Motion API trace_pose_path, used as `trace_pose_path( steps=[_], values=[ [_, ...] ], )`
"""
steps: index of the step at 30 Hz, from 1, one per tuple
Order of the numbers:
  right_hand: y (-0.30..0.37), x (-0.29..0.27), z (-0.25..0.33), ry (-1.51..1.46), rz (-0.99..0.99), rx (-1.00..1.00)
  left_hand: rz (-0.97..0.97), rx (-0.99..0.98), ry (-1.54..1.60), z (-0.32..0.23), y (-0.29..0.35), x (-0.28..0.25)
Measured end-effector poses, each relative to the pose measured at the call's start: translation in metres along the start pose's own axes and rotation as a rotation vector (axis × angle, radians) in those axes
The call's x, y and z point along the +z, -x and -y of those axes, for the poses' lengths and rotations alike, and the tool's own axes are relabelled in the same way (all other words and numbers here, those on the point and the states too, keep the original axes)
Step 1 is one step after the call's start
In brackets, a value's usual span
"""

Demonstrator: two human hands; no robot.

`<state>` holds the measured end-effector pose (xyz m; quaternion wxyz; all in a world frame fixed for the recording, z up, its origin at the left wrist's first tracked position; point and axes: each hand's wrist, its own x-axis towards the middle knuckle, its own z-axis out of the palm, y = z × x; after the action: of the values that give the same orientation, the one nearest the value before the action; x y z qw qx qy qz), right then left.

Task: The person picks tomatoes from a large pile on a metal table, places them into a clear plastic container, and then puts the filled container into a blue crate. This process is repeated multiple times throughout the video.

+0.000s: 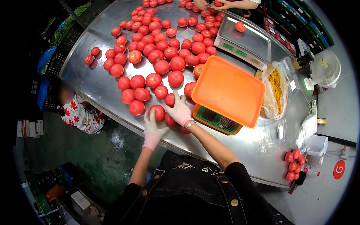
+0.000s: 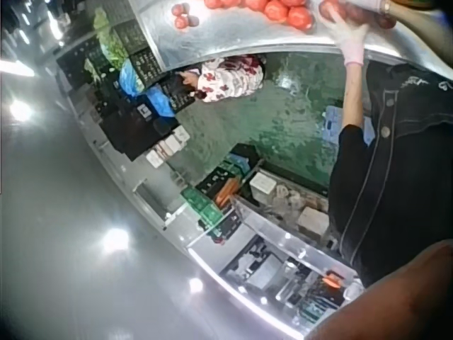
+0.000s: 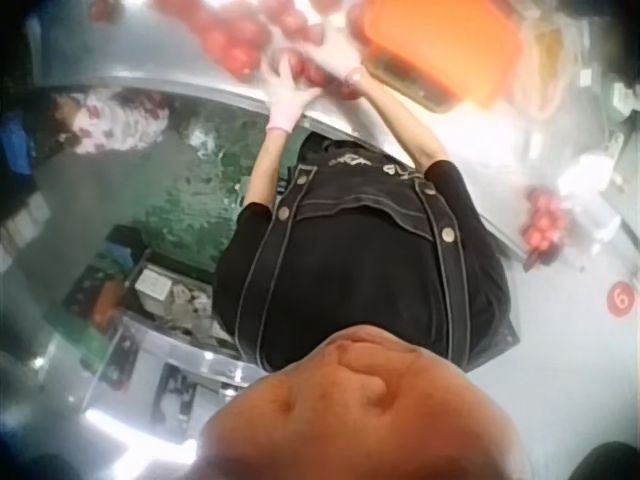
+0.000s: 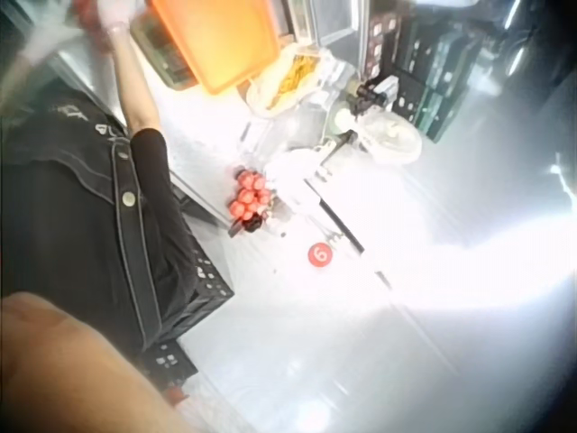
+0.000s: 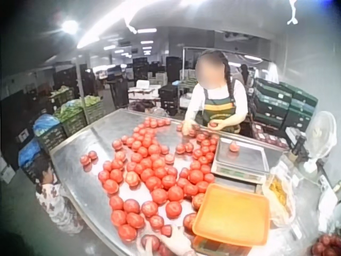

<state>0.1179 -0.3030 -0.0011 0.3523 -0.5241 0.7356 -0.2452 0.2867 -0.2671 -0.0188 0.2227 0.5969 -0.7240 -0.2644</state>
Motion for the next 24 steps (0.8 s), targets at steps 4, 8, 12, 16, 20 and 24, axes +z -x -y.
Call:
trace_pose_path(
  steps=[4, 8, 12, 16, 20, 24],
  values=[
    [-0.015, 0.002, 0.0, 0.018, 0.036, 0.049, 0.05, -0.147, -0.03, -0.042, -0.009, 0.002],
    [-0.019, 0.011, 0.002, -0.103, -0.006, 0.061, -0.141, 0.065, 0.125, -0.009, -0.011, 0.015],
    [-0.016, 0.015, 0.011, -0.273, -0.04, 0.058, -0.163, 0.106, 0.238, -0.001, -0.016, 0.008],
    [-0.005, 0.01, 0.023, -0.533, -0.001, 0.075, -0.248, 0.151, 0.304, -0.005, -0.008, 0.008],
    [-0.003, -0.02, 0.042, -0.669, -0.109, -0.013, -0.258, 0.182, 0.313, -0.045, -0.022, -0.005],
    [-0.006, -0.058, 0.051, -0.709, -0.336, -0.167, -0.268, 0.359, 0.292, -0.093, -0.044, -0.024]
  ],
)
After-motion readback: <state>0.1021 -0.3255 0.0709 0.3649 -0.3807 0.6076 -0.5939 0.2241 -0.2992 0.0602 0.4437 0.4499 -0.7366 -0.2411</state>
